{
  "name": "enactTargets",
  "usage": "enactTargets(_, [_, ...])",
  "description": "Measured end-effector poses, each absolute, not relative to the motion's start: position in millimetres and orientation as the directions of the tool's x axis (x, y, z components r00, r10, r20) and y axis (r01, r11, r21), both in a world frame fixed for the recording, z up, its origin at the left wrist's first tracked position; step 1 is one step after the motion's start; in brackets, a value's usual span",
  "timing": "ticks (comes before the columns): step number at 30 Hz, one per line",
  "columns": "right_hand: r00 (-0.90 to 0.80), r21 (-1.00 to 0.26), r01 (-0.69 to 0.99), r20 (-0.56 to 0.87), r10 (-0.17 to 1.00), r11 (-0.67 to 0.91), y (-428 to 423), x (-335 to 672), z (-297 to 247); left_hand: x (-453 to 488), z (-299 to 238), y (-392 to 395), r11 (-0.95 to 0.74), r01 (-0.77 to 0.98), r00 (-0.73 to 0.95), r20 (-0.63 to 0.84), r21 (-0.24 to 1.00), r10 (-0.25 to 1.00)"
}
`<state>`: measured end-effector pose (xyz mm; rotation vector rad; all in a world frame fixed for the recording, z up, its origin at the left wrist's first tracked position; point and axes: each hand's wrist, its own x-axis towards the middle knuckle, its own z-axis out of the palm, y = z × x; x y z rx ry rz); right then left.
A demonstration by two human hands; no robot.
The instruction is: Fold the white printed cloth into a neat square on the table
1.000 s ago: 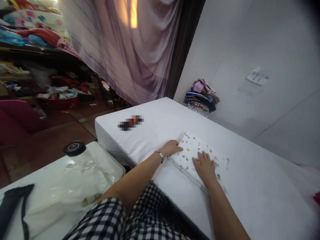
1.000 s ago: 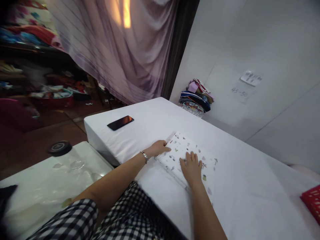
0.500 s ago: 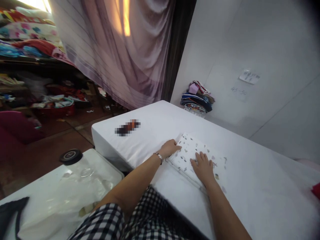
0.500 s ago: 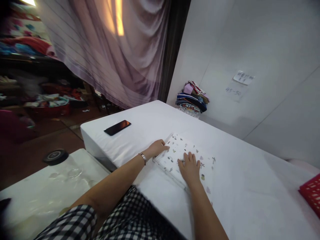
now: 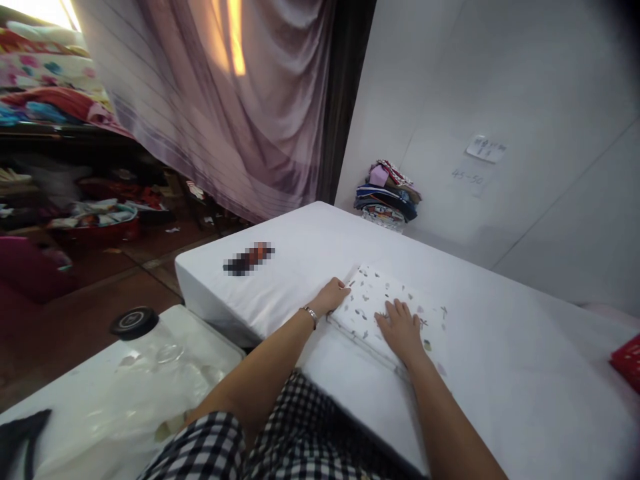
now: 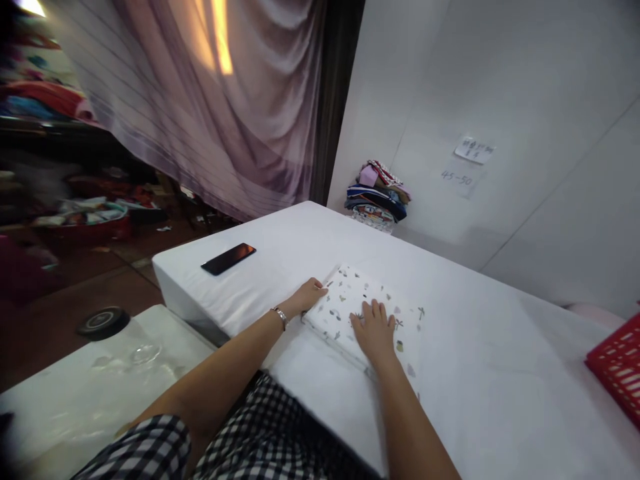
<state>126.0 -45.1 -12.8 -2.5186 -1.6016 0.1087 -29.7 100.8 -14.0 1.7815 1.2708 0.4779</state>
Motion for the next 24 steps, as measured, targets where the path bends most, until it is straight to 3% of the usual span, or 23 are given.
enactTargets(7, [0.425,-0.181,0.891,0.015,0.905,-0.416,-46.1,126.3,-10.8,-27.0,-16.1,102.4,-0.171,0.591,0.414,-0.114,0.788,0.903])
enactTargets(13, [0.427,-0.175,0.891,0.000,0.904,-0.420,-45.5,127.7,-12.3,-35.5,-7.6,97.4,-0.026,0.481,0.422,-0.205,0.876,0.883])
enactTargets(17, [0.429,-0.163,0.891,-0.002,0.903,-0.423,-44.1,129.1,-15.4,-58.1,4.0,87.5,0.015,0.398,0.526,-0.242,0.917,0.816])
enactTargets(21, [0.433,-0.158,0.890,-0.002,0.902,-0.428,-43.6,129.1,-16.2,-74.2,9.6,75.4,-0.028,0.378,0.616,-0.229,0.925,0.753])
enactTargets(24, [0.432,-0.161,0.891,0.006,0.902,-0.426,-44.3,128.5,-15.7,-73.0,6.6,69.8,-0.071,0.412,0.590,-0.206,0.908,0.781])
